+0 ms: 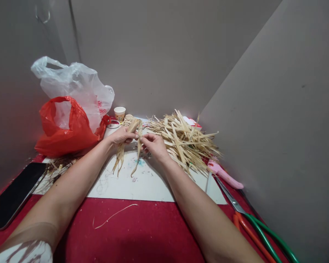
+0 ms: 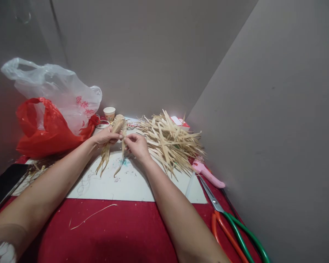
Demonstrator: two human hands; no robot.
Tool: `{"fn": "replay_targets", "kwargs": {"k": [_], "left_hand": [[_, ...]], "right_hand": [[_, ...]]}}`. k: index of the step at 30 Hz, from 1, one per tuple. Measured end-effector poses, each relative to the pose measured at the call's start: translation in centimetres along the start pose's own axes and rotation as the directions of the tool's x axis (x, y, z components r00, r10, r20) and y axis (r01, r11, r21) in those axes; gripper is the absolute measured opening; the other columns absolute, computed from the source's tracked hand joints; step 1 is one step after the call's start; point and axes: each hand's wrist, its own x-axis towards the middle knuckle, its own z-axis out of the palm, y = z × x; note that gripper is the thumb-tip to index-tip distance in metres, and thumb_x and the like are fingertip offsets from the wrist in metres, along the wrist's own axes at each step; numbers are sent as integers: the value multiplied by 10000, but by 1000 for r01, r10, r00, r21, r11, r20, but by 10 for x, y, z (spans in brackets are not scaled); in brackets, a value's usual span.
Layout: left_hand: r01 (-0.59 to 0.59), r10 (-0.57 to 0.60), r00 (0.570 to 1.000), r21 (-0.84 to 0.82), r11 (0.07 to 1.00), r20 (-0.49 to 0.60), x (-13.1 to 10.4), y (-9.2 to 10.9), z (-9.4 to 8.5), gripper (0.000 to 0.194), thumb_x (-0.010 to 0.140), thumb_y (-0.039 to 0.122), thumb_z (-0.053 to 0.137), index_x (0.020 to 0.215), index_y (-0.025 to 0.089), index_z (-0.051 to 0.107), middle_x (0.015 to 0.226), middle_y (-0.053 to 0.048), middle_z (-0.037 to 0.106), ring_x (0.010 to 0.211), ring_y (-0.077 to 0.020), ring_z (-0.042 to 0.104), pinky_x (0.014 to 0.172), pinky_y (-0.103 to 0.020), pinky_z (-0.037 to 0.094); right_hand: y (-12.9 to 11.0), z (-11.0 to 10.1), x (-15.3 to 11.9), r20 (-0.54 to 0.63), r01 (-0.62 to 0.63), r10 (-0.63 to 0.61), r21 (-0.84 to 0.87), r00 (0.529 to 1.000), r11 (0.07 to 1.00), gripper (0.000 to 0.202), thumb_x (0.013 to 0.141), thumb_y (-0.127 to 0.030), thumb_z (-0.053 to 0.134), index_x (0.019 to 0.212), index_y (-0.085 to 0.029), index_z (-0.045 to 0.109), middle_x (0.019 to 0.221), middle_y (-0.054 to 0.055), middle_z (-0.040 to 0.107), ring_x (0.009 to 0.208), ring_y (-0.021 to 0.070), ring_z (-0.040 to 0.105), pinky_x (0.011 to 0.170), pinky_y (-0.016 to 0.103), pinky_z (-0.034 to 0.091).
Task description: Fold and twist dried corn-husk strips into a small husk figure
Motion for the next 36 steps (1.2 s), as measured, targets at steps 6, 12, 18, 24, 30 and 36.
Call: {"fn": "replay_targets", "kwargs": {"k": [6,12,18,24,30,36], "left_hand": [[4,-4,1000,65,998,3,1,0,2,283,533,208,811,682,129,584,485,61,443,380,-22,323,387,-181,184],[-49,52,999,161,986,-11,2,-2,4,220,564,205,774,634,119,584,484,41,461,385,-28,335,392,-187,198],[-46,42,998,88,995,51,2,1,5,212,572,175,754,666,128,570,500,50,447,393,-19,325,394,-170,198],[-46,59,997,-222,974,51,0,9,-2,254,608,198,755,691,139,522,509,85,380,382,4,253,366,-127,174],[-86,24,989,-432,898,-147,6,0,-21,206,628,92,693,706,122,505,603,37,515,376,23,267,339,-91,195],[-89,-29,975,-507,858,-219,11,-6,-26,130,693,60,650,721,106,532,634,2,578,370,16,304,322,-89,219]], "right_hand": [[4,-3,3,10,36,-35,-73,999,997,185,665,-353,655,645,-172,623,503,-12,594,417,108,534,397,202,376],[12,-4,5,18,143,-143,-244,990,959,191,708,-327,587,595,-175,612,467,-16,565,422,111,498,433,217,361],[14,-6,8,-49,189,-222,-371,974,909,157,684,-247,585,542,-182,565,463,-35,527,449,98,485,474,211,364],[-7,-19,15,-222,20,44,278,974,960,70,703,-246,572,689,-192,529,683,12,667,582,126,614,556,239,492],[-76,-79,1,-405,226,5,520,915,824,144,769,-205,516,686,-234,402,528,-71,447,388,54,347,441,207,362],[-106,-148,-32,-510,452,-605,-402,612,796,103,841,-342,560,754,-287,571,607,-2,523,522,151,495,519,308,402]]}}
